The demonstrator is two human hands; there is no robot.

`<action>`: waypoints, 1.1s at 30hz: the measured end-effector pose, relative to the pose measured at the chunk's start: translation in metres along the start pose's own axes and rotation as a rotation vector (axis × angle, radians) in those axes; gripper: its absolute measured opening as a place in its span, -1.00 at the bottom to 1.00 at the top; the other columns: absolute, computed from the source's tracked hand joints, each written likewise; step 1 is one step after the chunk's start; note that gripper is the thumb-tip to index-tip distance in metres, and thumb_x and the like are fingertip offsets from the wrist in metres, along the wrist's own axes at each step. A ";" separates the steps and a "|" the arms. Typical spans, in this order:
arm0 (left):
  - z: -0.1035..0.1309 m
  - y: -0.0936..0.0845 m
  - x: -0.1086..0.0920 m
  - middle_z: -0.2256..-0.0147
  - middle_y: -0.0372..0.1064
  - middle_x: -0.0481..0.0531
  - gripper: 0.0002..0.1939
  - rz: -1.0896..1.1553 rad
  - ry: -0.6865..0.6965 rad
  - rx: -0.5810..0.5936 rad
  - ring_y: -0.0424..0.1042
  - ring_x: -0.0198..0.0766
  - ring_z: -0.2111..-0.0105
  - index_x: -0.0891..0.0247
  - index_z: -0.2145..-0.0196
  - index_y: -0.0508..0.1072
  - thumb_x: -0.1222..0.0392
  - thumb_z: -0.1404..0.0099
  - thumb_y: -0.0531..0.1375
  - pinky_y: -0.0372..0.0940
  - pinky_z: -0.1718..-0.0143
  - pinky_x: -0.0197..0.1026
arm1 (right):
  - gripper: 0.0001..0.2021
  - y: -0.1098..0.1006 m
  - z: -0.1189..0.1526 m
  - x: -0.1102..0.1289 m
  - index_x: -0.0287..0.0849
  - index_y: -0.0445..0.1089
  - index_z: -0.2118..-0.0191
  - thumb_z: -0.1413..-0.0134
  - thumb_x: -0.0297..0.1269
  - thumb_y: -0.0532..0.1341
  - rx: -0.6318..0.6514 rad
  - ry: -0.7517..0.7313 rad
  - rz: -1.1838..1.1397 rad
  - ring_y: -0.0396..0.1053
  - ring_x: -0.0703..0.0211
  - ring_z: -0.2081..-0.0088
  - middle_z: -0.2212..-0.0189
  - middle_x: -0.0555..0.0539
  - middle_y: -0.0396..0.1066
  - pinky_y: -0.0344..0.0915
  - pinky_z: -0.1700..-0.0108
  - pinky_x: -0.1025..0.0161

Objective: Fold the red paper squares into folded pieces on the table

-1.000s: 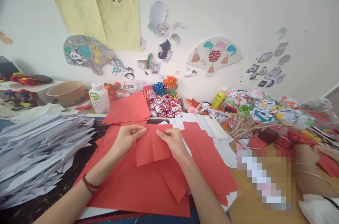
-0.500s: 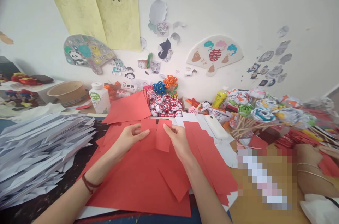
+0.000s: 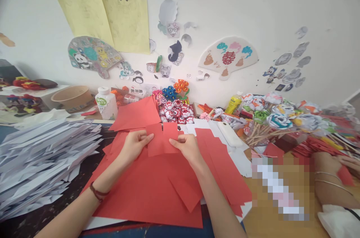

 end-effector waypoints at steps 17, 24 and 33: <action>-0.001 -0.015 -0.003 0.71 0.00 -0.19 -0.52 -0.009 -0.024 -0.126 -0.01 -0.44 0.71 0.20 0.62 0.02 -0.12 -0.15 0.18 -0.11 0.65 -0.36 | -0.61 -0.013 -0.004 0.004 -0.25 0.39 0.62 0.09 0.00 0.33 -0.109 -0.069 0.022 0.16 0.30 0.64 0.72 -0.01 0.30 0.01 0.56 0.32; -0.001 -0.015 -0.005 0.71 -0.12 -0.21 -0.50 -0.076 0.022 -0.140 -0.13 -0.44 0.70 0.19 0.63 -0.03 -0.14 -0.14 0.17 -0.19 0.64 -0.32 | -0.59 -0.014 -0.006 -0.001 -0.23 0.35 0.69 0.07 -0.01 0.31 -0.127 -0.095 0.129 0.18 0.29 0.66 0.75 -0.02 0.30 0.03 0.54 0.30; -0.003 -0.028 -0.011 0.66 -0.18 -0.19 -0.52 -0.143 0.089 -0.209 -0.14 -0.42 0.64 0.19 0.60 -0.07 -0.07 -0.18 0.14 -0.19 0.59 -0.31 | -0.58 -0.022 -0.007 0.000 -0.23 0.34 0.67 0.08 0.02 0.30 -0.180 -0.107 0.200 0.20 0.25 0.64 0.72 -0.03 0.33 0.05 0.54 0.29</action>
Point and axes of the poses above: each hand's wrist, its own z-axis away from the middle knuckle, its own y-axis out of the palm, x = y × z, the point moved 5 cm from there along -z, towards the middle knuckle
